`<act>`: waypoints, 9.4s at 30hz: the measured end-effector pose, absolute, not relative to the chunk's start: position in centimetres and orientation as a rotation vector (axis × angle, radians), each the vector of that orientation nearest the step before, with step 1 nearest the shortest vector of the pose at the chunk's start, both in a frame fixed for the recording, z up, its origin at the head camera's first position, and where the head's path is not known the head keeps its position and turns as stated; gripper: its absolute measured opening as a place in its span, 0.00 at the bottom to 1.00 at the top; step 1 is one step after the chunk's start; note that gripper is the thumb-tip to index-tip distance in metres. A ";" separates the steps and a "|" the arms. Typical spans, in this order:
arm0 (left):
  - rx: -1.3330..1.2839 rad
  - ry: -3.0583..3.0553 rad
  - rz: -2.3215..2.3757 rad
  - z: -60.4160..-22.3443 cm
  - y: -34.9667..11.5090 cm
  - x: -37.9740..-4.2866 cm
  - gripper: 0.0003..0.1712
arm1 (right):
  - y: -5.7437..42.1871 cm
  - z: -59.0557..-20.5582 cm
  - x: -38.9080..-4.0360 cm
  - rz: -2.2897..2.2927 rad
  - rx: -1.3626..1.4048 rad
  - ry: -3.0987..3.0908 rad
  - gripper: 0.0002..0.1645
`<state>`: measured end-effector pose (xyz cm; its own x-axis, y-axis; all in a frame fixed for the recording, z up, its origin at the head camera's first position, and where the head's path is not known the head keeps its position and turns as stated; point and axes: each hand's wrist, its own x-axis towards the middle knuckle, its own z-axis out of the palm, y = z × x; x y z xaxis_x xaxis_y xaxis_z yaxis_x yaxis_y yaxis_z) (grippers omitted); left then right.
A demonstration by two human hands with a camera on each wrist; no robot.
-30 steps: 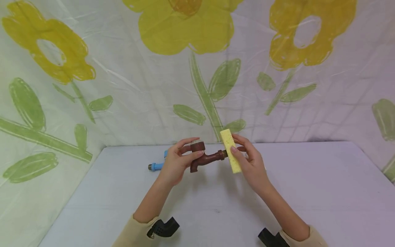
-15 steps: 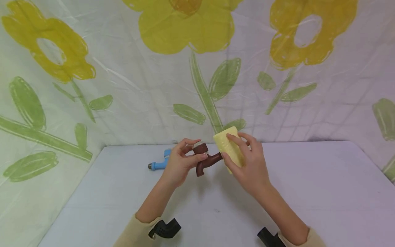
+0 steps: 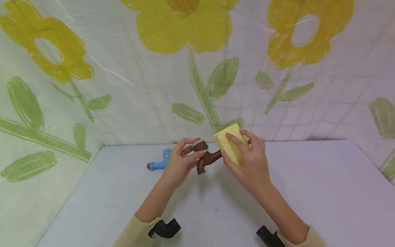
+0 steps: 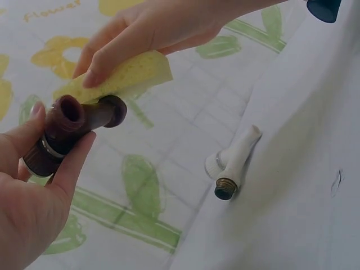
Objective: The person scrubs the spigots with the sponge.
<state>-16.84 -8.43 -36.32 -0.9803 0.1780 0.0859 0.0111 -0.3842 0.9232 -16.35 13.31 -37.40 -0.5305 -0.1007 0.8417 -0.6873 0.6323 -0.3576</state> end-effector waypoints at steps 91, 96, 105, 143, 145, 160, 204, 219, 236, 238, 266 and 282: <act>0.050 1.717 2.434 -36.4 -8.6 -16.9 0.19 | 10.7 -37.3 -14.3 0.777 0.865 -1.832 0.25; 0.103 1.635 2.408 -36.6 -8.0 -16.8 0.20 | 10.3 -37.7 -14.2 0.864 0.825 -1.770 0.28; 0.087 1.585 2.421 -36.9 -6.8 -16.4 0.17 | 10.5 -38.1 -15.0 0.984 0.694 -1.684 0.39; -0.054 1.443 2.561 -34.8 -9.2 -16.6 0.11 | 11.4 -38.0 -15.1 0.808 0.886 -1.984 0.34; -0.059 1.446 2.565 -34.9 -9.1 -16.6 0.12 | 11.4 -38.1 -15.0 0.820 0.882 -1.998 0.35; -0.094 1.406 2.614 -35.2 -8.7 -16.9 0.07 | 11.3 -38.7 -14.6 0.826 0.896 -2.040 0.35; -0.088 1.061 2.774 -34.9 -10.3 -17.5 0.17 | 11.9 -38.4 -15.4 0.819 0.949 -1.949 0.32; -0.049 1.094 2.752 -34.6 -10.5 -17.3 0.17 | 11.9 -38.2 -15.3 0.783 1.013 -1.963 0.29; 0.309 1.569 2.305 -35.4 -8.6 -16.3 0.29 | 11.7 -38.0 -15.2 0.766 0.788 -1.910 0.31; 0.440 1.552 2.254 -35.5 -8.9 -16.3 0.35 | 11.6 -37.9 -15.0 0.793 0.747 -1.932 0.32; 0.670 2.177 1.975 -34.2 -10.7 -16.4 0.17 | 14.5 -34.8 -15.4 0.573 1.034 -2.054 0.27; 0.780 2.146 1.982 -34.9 -10.6 -16.7 0.15 | 15.0 -34.3 -15.0 0.582 1.049 -2.115 0.29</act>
